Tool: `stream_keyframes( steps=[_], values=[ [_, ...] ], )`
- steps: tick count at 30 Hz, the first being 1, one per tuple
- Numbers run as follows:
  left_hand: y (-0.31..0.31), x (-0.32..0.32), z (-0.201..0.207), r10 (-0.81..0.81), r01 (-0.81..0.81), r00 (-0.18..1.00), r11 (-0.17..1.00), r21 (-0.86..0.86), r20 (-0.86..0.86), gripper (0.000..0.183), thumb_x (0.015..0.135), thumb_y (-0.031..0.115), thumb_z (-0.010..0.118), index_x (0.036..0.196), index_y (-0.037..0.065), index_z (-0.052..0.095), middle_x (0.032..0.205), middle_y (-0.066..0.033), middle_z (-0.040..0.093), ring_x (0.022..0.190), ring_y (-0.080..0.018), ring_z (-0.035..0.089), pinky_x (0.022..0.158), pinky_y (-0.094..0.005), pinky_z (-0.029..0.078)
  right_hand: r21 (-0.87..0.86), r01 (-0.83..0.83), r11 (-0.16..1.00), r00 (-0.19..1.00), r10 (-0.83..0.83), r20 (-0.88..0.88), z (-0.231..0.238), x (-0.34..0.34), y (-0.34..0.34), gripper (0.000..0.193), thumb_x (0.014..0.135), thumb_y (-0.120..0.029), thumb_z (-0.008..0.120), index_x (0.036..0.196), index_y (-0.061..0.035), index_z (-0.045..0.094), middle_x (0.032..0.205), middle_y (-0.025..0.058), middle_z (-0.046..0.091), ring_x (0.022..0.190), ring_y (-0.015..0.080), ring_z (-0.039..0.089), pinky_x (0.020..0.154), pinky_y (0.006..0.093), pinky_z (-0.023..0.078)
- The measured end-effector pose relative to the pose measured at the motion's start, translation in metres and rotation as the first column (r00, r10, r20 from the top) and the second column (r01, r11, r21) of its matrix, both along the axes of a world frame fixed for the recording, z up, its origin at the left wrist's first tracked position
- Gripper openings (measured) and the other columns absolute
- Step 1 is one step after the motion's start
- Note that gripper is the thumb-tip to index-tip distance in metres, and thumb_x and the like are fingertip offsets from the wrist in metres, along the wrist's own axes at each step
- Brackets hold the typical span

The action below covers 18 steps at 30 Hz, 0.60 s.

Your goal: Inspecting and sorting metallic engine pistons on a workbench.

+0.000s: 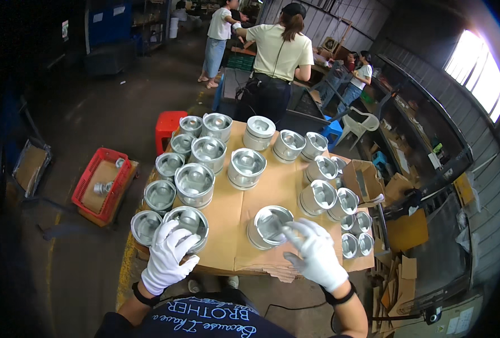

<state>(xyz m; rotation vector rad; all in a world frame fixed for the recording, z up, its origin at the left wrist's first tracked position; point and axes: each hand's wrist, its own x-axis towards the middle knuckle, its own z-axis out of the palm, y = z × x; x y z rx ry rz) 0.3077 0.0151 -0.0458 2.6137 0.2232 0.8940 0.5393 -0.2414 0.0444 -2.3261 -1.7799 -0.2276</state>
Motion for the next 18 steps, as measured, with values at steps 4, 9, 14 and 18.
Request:
stream_keyframes(
  steps=[4, 9, 14, 18],
  values=[
    [0.005, 0.0, 0.0, -0.093, 0.094, 0.995, 0.995, -0.043, 0.023, 0.051, 0.063, 0.023, 0.081, 0.111, 0.01, 0.069, 0.118, -0.0097, 0.057, 0.121, -0.0355, 0.046, 0.105, -0.0514, 0.039, 0.119, 0.35, 0.929, 0.837, -0.253, -0.486, -0.005, -0.026, -0.041, 0.067, 0.076, -0.023, 0.083, 0.135, -0.0085, 0.056, 0.124, 0.0191, 0.06, 0.112, 0.0379, 0.059, 0.094, 0.0447, 0.049],
    [-0.011, -0.015, 0.01, -0.053, 0.061, 0.99, 0.996, -0.059, 0.134, 0.057, 0.062, 0.02, 0.082, 0.116, 0.008, 0.065, 0.125, -0.0121, 0.055, 0.126, -0.0376, 0.044, 0.108, -0.0515, 0.038, 0.033, 0.252, 0.967, 0.967, -0.25, -0.049, -0.022, -0.033, -0.009, 0.058, 0.077, -0.021, 0.077, 0.131, -0.0075, 0.059, 0.123, 0.0179, 0.061, 0.11, 0.0349, 0.061, 0.098, 0.045, 0.046],
    [-0.039, -0.031, 0.021, -0.079, 0.125, 0.955, 0.981, -0.148, 0.284, 0.046, 0.071, 0.017, 0.081, 0.113, 0.007, 0.066, 0.117, -0.0117, 0.06, 0.112, -0.0361, 0.057, 0.098, -0.0467, 0.048, -0.084, 0.098, 0.992, 0.976, -0.079, 0.202, -0.063, 0.001, 0.011, 0.041, 0.068, -0.025, 0.077, 0.107, -0.0172, 0.067, 0.096, 0.0048, 0.066, 0.097, 0.0275, 0.063, 0.095, 0.0479, 0.046],
    [-0.068, -0.041, 0.02, -0.084, 0.16, 0.941, 0.964, -0.214, 0.327, 0.04, 0.074, 0.013, 0.08, 0.112, 0.006, 0.067, 0.108, -0.0121, 0.067, 0.099, -0.0327, 0.065, 0.087, -0.0412, 0.053, -0.068, 0.002, 0.998, 0.98, 0.011, 0.198, -0.07, 0.01, 0.002, 0.029, 0.065, -0.026, 0.077, 0.092, -0.0187, 0.07, 0.087, 0.0032, 0.064, 0.089, 0.0265, 0.062, 0.084, 0.0482, 0.044]
  ],
)
